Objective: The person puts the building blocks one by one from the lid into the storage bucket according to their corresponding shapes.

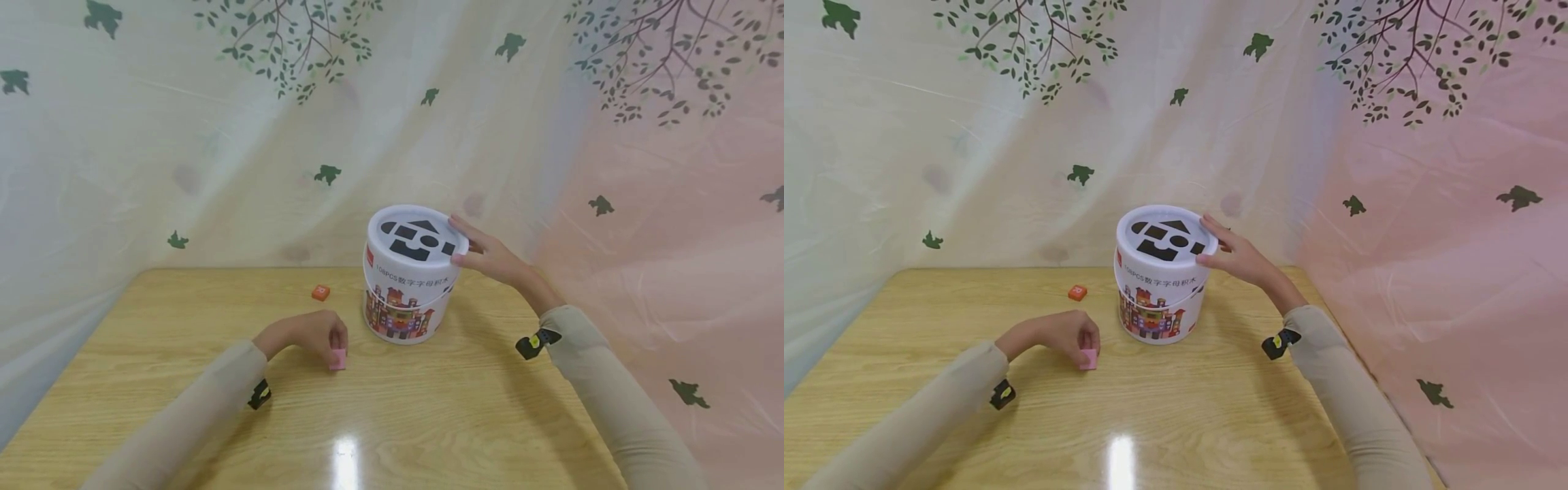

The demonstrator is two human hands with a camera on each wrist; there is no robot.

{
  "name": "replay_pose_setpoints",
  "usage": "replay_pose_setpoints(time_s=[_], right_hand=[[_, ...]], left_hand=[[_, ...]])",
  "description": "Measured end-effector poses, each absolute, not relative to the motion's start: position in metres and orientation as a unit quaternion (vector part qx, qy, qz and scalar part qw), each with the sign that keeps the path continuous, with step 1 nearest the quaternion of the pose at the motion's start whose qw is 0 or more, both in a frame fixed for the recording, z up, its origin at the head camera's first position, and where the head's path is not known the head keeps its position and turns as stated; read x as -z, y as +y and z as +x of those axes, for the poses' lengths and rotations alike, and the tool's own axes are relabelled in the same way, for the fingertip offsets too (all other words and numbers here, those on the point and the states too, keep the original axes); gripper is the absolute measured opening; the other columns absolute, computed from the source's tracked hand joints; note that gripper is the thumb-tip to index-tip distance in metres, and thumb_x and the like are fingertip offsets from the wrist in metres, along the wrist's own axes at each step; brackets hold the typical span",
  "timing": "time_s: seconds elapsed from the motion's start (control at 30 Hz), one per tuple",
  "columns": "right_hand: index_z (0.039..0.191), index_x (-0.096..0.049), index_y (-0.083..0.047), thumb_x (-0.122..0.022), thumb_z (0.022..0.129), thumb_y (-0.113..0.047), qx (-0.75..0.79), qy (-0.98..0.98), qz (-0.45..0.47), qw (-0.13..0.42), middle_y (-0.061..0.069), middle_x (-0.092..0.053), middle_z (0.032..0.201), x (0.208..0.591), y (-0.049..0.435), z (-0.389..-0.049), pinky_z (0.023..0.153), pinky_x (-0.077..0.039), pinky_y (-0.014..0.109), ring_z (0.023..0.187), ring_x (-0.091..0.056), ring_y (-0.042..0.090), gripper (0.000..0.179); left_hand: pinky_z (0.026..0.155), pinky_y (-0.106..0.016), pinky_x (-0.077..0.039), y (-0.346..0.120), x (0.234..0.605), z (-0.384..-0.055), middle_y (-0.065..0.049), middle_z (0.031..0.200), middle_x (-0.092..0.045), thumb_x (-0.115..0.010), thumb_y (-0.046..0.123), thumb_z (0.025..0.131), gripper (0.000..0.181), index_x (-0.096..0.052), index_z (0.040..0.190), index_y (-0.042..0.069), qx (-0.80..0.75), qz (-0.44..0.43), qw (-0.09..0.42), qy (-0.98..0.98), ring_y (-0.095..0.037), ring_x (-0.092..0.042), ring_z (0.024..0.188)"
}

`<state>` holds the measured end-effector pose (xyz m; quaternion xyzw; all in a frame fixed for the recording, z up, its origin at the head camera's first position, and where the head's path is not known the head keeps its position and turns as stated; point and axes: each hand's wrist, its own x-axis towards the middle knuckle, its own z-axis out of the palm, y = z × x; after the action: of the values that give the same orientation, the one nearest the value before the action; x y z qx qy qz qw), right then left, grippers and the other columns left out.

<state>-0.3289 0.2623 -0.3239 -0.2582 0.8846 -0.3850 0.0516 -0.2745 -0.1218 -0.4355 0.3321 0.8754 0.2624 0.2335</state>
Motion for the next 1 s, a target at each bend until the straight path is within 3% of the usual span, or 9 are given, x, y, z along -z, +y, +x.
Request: replay_pose_setpoints(time_s=[0.43, 0.57, 0.8, 1.0], right_hand=[[0.162, -0.019, -0.037, -0.067, 0.097, -0.037, 0.387, 0.884, -0.258, 0.052, -0.008, -0.007, 0.172, 0.325, 0.263, -0.33, 0.118, -0.032, 0.063, 0.151, -0.032, 0.041, 0.081], [0.162, -0.019, -0.036, -0.067, 0.097, -0.037, 0.386, 0.884, -0.259, 0.051, -0.008, -0.007, 0.172, 0.325, 0.263, -0.33, 0.117, -0.032, 0.063, 0.151, -0.032, 0.041, 0.081], [0.163, -0.018, -0.035, -0.067, 0.097, -0.035, 0.392, 0.881, -0.259, 0.055, -0.007, -0.007, 0.173, 0.325, 0.263, -0.329, 0.117, -0.033, 0.064, 0.15, -0.033, 0.042, 0.082], [0.163, -0.018, -0.035, -0.067, 0.097, -0.037, 0.391, 0.882, -0.259, 0.055, -0.007, -0.007, 0.173, 0.324, 0.263, -0.328, 0.117, -0.032, 0.063, 0.151, -0.031, 0.042, 0.082]], left_hand=[[0.077, -0.029, -0.053, -0.129, 0.429, -0.28, 0.005, 0.087, -0.067, -0.082, 0.011, 0.076, 0.018, -0.071, 0.089, 0.019, -0.28, 0.343, 0.211, 0.872, -0.012, -0.061, 0.082], [0.078, -0.03, -0.053, -0.131, 0.42, -0.283, 0.002, 0.088, -0.067, -0.078, 0.008, 0.078, 0.015, -0.07, 0.09, 0.015, -0.303, 0.36, 0.191, 0.862, -0.013, -0.061, 0.084], [0.081, -0.03, -0.054, -0.136, 0.402, -0.289, 0.005, 0.09, -0.07, -0.079, 0.015, 0.081, 0.013, -0.071, 0.091, 0.016, -0.323, 0.37, 0.156, 0.857, -0.012, -0.064, 0.088], [0.084, -0.033, -0.053, -0.142, 0.386, -0.293, -0.001, 0.096, -0.07, -0.077, 0.011, 0.083, 0.015, -0.07, 0.097, 0.012, -0.353, 0.352, 0.141, 0.855, -0.017, -0.062, 0.092]])
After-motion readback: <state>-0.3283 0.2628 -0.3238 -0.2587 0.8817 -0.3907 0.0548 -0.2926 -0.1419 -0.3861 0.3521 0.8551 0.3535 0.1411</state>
